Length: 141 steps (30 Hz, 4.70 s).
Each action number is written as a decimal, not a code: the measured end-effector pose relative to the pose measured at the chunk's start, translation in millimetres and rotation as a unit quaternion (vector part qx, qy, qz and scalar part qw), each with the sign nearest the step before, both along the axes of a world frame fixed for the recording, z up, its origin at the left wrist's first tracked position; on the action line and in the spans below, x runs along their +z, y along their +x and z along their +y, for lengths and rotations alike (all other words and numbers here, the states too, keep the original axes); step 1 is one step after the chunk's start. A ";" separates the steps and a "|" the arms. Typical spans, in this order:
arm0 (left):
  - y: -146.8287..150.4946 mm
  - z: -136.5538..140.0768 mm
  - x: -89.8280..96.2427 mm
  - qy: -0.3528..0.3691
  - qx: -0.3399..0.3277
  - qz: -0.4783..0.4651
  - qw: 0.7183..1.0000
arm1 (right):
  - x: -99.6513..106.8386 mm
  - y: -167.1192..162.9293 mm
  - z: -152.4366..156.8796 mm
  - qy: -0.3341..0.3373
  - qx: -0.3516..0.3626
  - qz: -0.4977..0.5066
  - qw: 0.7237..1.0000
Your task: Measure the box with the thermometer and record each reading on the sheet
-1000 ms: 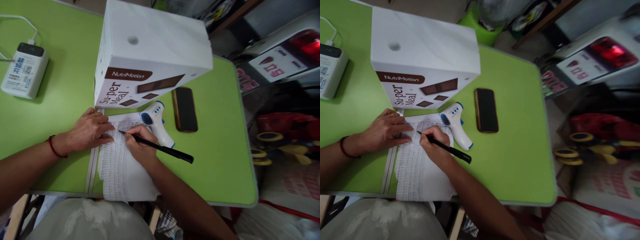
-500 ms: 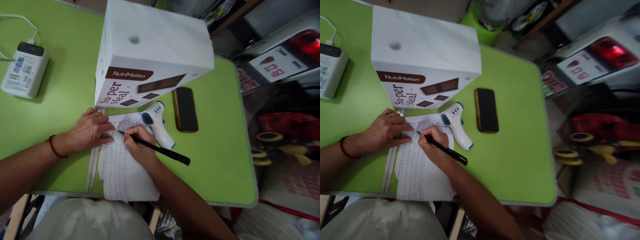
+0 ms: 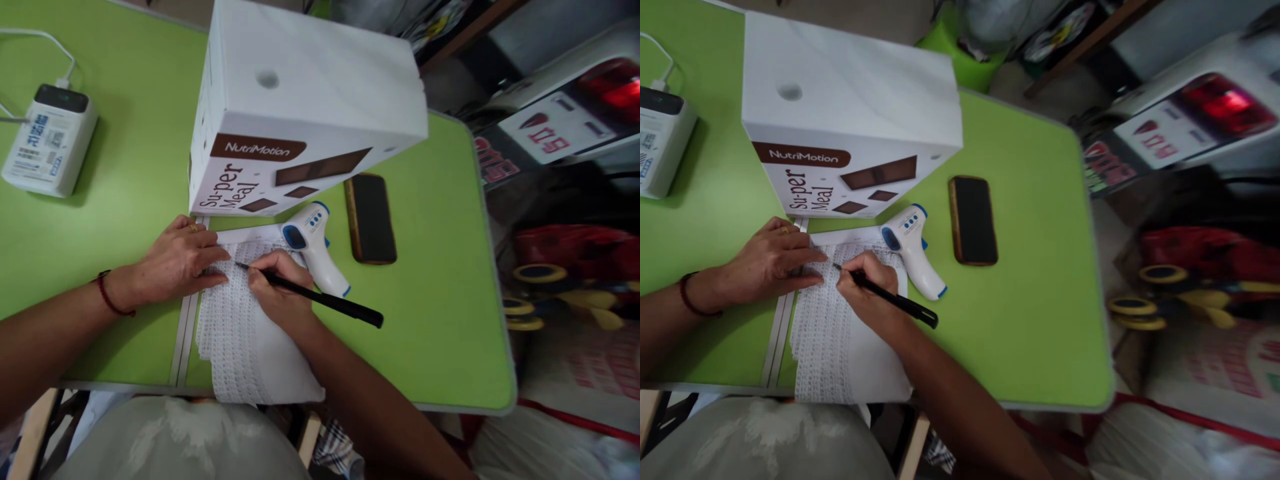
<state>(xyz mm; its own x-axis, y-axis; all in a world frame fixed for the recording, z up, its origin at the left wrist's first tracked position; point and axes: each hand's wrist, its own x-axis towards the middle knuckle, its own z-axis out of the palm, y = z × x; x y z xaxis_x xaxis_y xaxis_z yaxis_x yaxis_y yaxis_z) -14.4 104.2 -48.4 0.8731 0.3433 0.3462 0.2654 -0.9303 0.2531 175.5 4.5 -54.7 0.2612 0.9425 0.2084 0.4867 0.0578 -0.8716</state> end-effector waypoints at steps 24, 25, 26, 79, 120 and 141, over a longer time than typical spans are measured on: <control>-2.1 0.5 0.2 -0.015 0.001 0.010 1.000 | 3.6 -0.1 -0.7 -0.029 -0.037 -0.011 0.999; -2.2 0.5 0.7 -0.017 0.001 0.011 1.000 | 3.8 -0.3 -0.6 -0.027 -0.038 -0.010 0.999; -2.3 0.6 1.1 -0.019 0.000 0.014 1.000 | 4.0 -0.4 -0.6 -0.025 -0.037 -0.010 0.999; -1.4 0.2 1.3 -0.021 0.002 0.023 1.000 | 3.1 0.1 -2.3 -0.029 0.000 -0.001 1.000; 0.9 1.5 8.8 -0.052 0.102 -0.288 0.951 | -4.5 34.4 -0.8 0.125 0.188 -0.316 0.921; 5.6 42.3 -19.3 -0.270 0.247 -0.291 0.884 | 22.4 80.5 9.7 -0.237 -0.071 -0.292 0.924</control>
<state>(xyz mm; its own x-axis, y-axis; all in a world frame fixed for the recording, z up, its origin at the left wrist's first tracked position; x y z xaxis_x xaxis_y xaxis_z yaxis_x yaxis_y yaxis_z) -8.7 146.5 -67.6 0.2989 0.8853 0.3563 0.2850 -0.4391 0.8520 256.0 14.2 -32.2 0.3635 0.9287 -0.0741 0.8554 -0.3642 -0.3684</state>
